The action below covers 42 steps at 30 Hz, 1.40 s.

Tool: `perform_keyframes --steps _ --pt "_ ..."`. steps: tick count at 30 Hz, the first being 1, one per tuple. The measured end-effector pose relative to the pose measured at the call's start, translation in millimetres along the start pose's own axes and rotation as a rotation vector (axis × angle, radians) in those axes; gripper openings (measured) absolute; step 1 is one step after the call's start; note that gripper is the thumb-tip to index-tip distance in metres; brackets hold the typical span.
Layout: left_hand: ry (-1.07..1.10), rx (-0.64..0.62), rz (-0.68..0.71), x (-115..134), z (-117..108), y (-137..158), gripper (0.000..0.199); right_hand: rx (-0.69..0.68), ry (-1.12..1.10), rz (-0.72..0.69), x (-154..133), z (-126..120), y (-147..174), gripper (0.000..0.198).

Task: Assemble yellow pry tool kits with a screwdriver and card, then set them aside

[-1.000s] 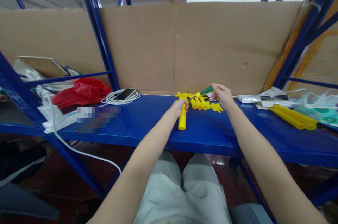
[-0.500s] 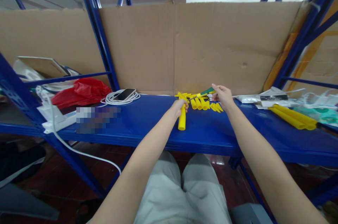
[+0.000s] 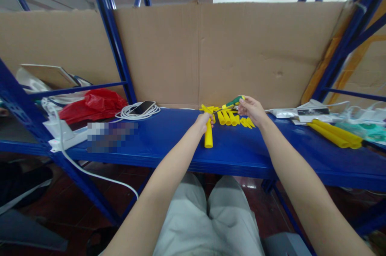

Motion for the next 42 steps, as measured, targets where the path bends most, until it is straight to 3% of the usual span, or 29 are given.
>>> perform_keyframes --steps 17,28,32,37,42 --pt "0.051 -0.009 0.006 -1.2 0.0 -2.9 0.015 0.035 0.024 0.0 1.9 -2.1 -0.4 0.042" --pt "0.012 0.023 0.021 1.8 -1.5 0.0 0.015 0.099 0.191 0.009 4.9 -4.1 -1.0 0.042" --pt "0.004 0.019 0.034 3.6 -0.8 0.6 0.014 0.112 0.141 -0.067 -2.1 -2.5 -0.3 0.043" --pt "0.02 0.111 0.061 6.2 -7.6 -2.4 0.021 0.201 0.063 -0.15 -12.9 -15.9 -3.6 0.04" --pt "0.055 0.12 0.058 5.4 -8.4 -6.3 0.022 0.239 0.11 -0.069 -6.0 -21.3 -5.5 0.034"
Point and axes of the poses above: each hand's wrist, its own y-axis away from the middle knuckle, its own z-axis out of the palm, x = y × z, the point moved 7 cm from there along -y, towards the middle knuckle, and after that the axes turned 4 degrees about x, right-handed, at the moved point
